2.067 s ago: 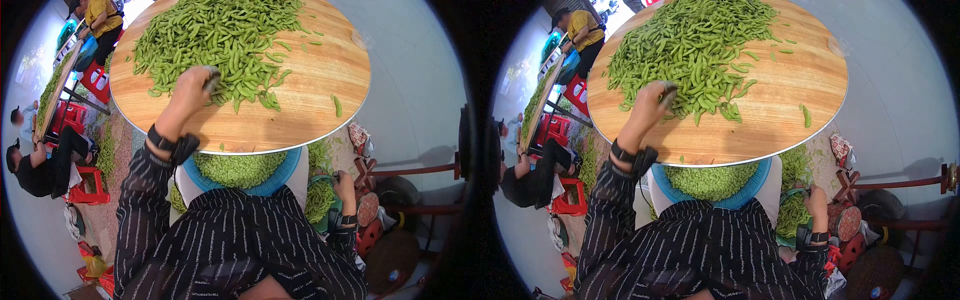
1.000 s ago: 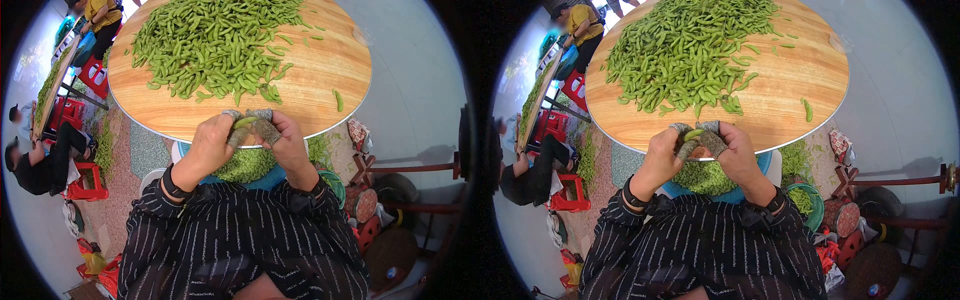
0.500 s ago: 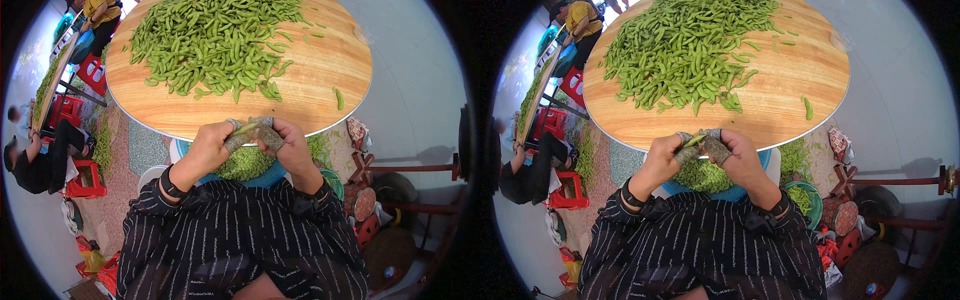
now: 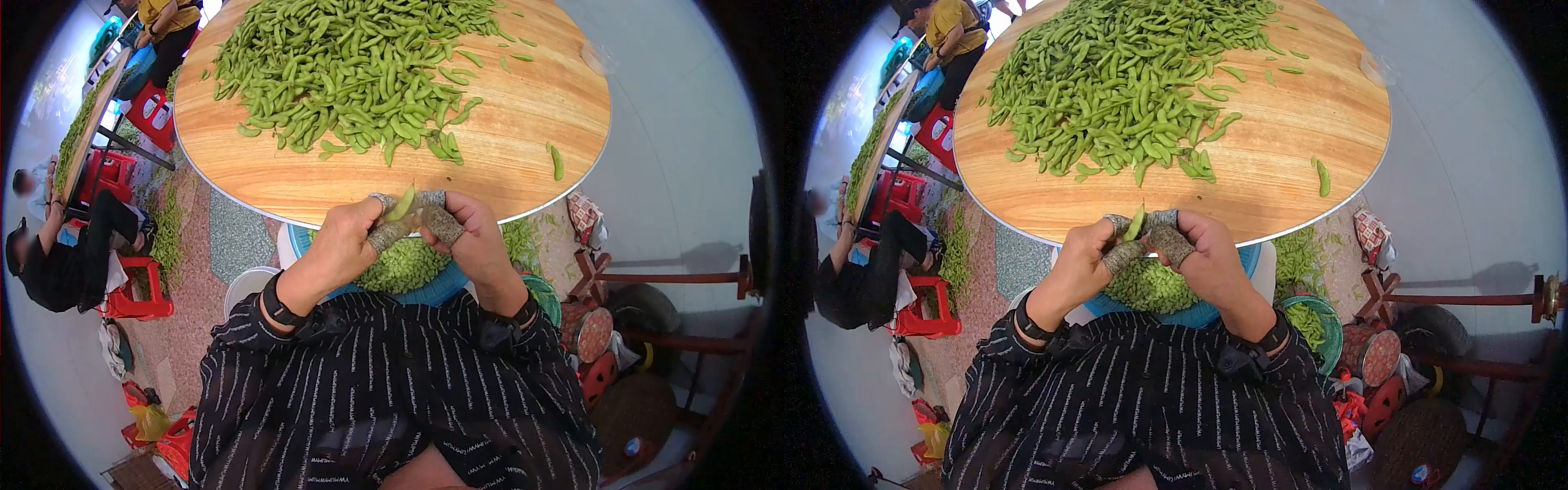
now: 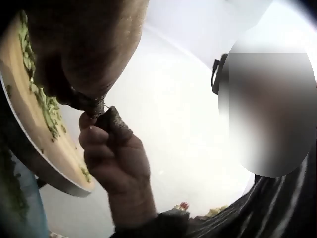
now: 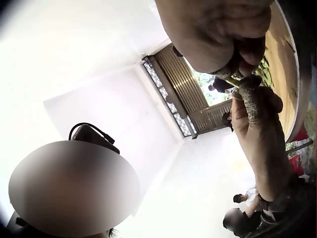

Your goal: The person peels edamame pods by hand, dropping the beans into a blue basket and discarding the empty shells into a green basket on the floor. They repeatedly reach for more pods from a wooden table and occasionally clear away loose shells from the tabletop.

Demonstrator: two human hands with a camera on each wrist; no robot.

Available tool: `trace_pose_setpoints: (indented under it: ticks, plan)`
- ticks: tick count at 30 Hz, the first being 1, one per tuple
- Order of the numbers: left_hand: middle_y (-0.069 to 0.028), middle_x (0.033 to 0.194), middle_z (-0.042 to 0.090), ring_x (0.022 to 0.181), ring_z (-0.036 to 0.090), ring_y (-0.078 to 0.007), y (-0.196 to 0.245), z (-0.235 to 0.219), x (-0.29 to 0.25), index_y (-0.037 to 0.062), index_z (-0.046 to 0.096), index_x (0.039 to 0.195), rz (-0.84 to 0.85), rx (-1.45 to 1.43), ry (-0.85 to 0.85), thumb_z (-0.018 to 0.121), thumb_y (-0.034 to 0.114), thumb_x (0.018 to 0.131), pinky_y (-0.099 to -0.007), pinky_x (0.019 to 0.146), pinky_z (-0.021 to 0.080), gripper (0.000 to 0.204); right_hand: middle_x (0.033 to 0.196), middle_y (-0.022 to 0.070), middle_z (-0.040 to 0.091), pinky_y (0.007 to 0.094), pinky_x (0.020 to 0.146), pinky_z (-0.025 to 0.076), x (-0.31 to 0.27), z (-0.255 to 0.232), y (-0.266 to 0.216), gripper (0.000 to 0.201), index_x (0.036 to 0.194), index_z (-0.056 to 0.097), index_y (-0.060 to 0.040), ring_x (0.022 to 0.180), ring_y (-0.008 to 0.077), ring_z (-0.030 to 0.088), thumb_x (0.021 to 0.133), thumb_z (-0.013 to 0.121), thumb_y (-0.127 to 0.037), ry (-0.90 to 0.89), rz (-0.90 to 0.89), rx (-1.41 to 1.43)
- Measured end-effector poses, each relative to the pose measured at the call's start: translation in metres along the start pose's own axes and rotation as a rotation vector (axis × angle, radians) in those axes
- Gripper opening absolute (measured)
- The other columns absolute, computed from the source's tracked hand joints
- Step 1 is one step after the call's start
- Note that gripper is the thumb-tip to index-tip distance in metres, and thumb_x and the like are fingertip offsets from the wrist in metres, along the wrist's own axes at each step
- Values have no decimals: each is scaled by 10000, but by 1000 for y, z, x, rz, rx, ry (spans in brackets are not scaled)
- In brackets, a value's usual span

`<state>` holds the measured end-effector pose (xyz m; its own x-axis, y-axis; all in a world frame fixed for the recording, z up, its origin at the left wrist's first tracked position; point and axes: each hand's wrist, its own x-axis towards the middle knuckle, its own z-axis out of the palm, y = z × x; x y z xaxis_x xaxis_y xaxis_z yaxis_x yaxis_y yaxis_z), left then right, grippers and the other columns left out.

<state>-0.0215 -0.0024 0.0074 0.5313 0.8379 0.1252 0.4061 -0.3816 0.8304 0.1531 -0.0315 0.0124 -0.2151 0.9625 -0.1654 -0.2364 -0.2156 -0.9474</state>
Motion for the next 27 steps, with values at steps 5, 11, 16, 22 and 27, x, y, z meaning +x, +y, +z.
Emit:
trace_pose_setpoints:
  ticks: [5, 11, 16, 22, 27]
  plan:
    - [-163, 595, 511, 590, 531, -340, -2, 4, -1, 4, 496, 818, 218, 446, 101, 548, 6, 627, -401, 506, 418, 198, 668, -59, 518, 129, 482, 333, 1, -2, 6, 104, 870, 568, -54, 561, 12, 444, 799, 520, -112, -18, -40, -56]
    - [-163, 595, 496, 569, 520, -336, -3, 6, -3, 22, 494, 767, 207, 521, 108, 571, -19, 577, -403, 484, 400, 209, 693, -57, 522, 135, 501, 345, 1, -1, 6, 110, 882, 570, -59, 589, 14, 451, 796, 509, -92, -8, -17, -70]
    - [-152, 592, 489, 566, 511, -336, 2, 6, -2, 18, 484, 765, 249, 531, 101, 562, -33, 512, -406, 480, 398, 269, 673, -42, 512, 174, 515, 337, 3, -2, 11, 137, 852, 567, -15, 594, 32, 434, 743, 491, 13, 26, -45, -103]
    - [-129, 568, 461, 539, 487, -326, -4, 11, 1, 23, 461, 751, 372, 562, 165, 590, -7, 459, -399, 469, 390, 320, 703, -37, 524, 180, 534, 350, 8, -2, 20, 147, 840, 567, -17, 606, 37, 442, 733, 478, 32, 68, -171, -143]
    - [-141, 604, 510, 578, 533, -314, -18, 21, 0, -6, 493, 828, 307, 355, 149, 545, 64, 687, -374, 498, 405, 166, 697, -30, 528, 179, 547, 358, 8, -7, 24, 70, 845, 551, -24, 607, 39, 445, 783, 522, -42, 3, -107, 1]
